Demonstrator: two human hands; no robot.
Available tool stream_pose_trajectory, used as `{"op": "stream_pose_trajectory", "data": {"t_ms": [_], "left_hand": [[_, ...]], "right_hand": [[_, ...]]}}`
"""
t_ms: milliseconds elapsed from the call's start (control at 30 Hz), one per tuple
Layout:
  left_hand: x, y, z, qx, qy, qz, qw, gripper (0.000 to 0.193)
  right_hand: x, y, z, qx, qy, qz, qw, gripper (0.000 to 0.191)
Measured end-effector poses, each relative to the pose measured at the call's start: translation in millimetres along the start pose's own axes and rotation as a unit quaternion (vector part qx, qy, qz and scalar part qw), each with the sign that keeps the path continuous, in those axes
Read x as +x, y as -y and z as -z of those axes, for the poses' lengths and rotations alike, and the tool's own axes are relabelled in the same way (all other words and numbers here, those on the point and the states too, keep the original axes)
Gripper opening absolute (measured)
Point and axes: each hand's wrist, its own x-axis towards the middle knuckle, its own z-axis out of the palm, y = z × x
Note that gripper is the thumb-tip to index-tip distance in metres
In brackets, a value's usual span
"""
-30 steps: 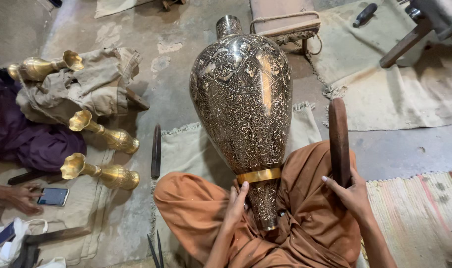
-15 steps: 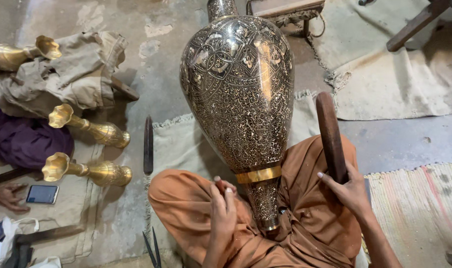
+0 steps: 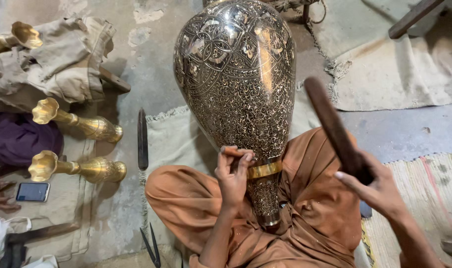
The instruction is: The person sits cross-legged on the floor holding a large engraved brass vase between their legs. They hold a chisel against the vase surface with one hand and repeatedly strike it with a wooden mallet held in the other hand, working the decorated metal surface.
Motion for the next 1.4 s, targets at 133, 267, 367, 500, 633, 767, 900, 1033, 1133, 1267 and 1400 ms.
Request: {"op": "stream_pose_trajectory", "data": {"t_ms": [133, 267, 367, 500, 633, 767, 900, 1033, 1133, 1267, 1400], "left_hand": [[2.1, -0.1, -6.5, 0.031, 0.022, -0.046, 0.998, 0.015], [2.9, 4.8, -10.8, 0.151, 0.029, -0.122, 0.981, 0.016], [2.4, 15.0, -12.3, 0.166, 0.017, -0.144, 0.975, 0.024], [-1.4, 37.3, -9.5, 0.174, -0.004, -0.17, 0.97, 0.039], [-8.7, 59.6, -7.9, 0.232, -0.037, -0.225, 0.946, 0.034], [-12.5, 61.3, -6.4, 0.271, -0.016, -0.242, 0.932, 0.054], [-10.3, 51.6, -11.7, 0.203, -0.003, -0.254, 0.946, 0.039], [-10.1, 44.2, -15.8, 0.38, 0.008, -0.33, 0.864, 0.05], [-6.9, 48.2, -18.2, 0.189, 0.001, -0.264, 0.946, 0.032], [-6.6, 54.8, -15.8, 0.183, -0.014, -0.261, 0.948, 0.038], [-11.8, 56.3, -12.1, 0.264, -0.043, -0.132, 0.955, 0.029]], "right_hand": [[-8.6, 2.1, 21.9, 0.074, -0.013, 0.137, 0.988, 0.067], [-4.5, 0.4, 22.2, -0.166, -0.035, 0.078, 0.982, 0.074], [-4.1, 3.6, 22.5, -0.186, -0.077, 0.219, 0.955, 0.07], [-8.4, 21.6, 28.6, -0.352, -0.082, 0.284, 0.888, 0.067], [-12.2, 48.4, 36.7, -0.456, -0.099, 0.402, 0.788, 0.06], [-10.5, 72.7, 35.0, -0.459, -0.062, 0.454, 0.761, 0.066], [-12.5, 84.0, 41.7, -0.494, -0.096, 0.503, 0.703, 0.055], [3.6, 74.2, 24.7, -0.364, -0.072, 0.502, 0.781, 0.049], [11.3, 65.1, 18.8, -0.477, -0.095, 0.525, 0.698, 0.054], [14.7, 68.3, 16.6, -0.375, -0.1, 0.522, 0.76, 0.054], [14.4, 80.6, 16.1, -0.393, -0.055, 0.495, 0.773, 0.06]]}}
